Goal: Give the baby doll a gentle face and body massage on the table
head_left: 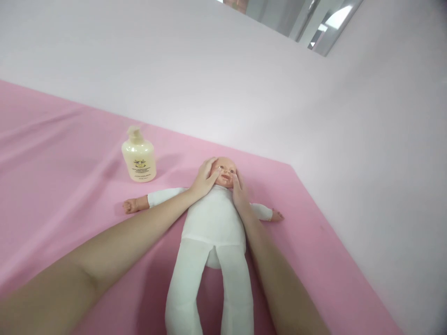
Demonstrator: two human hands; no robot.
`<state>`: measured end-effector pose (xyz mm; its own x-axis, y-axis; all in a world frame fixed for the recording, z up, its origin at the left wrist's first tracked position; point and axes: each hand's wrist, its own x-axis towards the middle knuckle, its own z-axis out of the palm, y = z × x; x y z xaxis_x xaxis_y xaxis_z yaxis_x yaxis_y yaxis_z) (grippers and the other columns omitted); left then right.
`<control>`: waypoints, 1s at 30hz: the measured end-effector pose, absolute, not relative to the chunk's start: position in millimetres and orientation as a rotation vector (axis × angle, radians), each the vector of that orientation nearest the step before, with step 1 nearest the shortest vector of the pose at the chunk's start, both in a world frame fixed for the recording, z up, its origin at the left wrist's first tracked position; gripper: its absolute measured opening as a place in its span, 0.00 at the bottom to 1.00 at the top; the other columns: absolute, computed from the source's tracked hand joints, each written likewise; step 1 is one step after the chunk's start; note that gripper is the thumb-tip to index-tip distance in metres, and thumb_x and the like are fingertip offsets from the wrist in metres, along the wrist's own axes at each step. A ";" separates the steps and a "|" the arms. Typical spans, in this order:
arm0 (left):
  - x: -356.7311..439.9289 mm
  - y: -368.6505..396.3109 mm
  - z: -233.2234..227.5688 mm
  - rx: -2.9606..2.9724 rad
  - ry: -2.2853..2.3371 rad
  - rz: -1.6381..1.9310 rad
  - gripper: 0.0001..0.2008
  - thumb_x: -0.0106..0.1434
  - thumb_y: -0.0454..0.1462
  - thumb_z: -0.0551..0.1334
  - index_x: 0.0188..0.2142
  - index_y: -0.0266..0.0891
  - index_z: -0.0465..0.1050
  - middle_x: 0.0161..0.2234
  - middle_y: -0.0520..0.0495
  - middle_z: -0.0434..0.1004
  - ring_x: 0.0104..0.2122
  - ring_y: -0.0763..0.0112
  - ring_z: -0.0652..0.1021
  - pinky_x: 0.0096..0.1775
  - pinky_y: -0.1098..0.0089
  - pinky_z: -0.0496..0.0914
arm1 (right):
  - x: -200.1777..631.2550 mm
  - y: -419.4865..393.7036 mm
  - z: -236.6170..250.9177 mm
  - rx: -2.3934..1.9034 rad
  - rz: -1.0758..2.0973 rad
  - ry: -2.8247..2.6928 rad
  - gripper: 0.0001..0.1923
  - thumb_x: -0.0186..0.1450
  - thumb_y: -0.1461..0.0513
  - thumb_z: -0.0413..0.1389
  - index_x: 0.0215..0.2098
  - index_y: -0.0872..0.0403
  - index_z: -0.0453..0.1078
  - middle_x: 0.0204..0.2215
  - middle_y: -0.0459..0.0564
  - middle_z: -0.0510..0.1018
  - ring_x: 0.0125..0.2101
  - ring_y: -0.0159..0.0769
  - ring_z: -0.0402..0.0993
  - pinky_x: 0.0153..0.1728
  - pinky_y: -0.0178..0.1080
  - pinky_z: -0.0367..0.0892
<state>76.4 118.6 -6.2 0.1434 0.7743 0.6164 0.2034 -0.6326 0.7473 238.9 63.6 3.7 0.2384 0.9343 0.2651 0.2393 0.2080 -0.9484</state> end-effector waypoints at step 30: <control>76.0 118.0 -5.9 1.929 0.935 1.507 0.26 0.73 0.52 0.52 0.65 0.43 0.61 0.65 0.38 0.66 0.66 0.58 0.66 0.69 0.52 0.57 | 237.6 63.3 4.5 -1.283 0.716 -1.266 0.35 0.69 0.39 0.50 0.67 0.46 0.65 0.68 0.48 0.68 0.69 0.43 0.61 0.72 0.54 0.53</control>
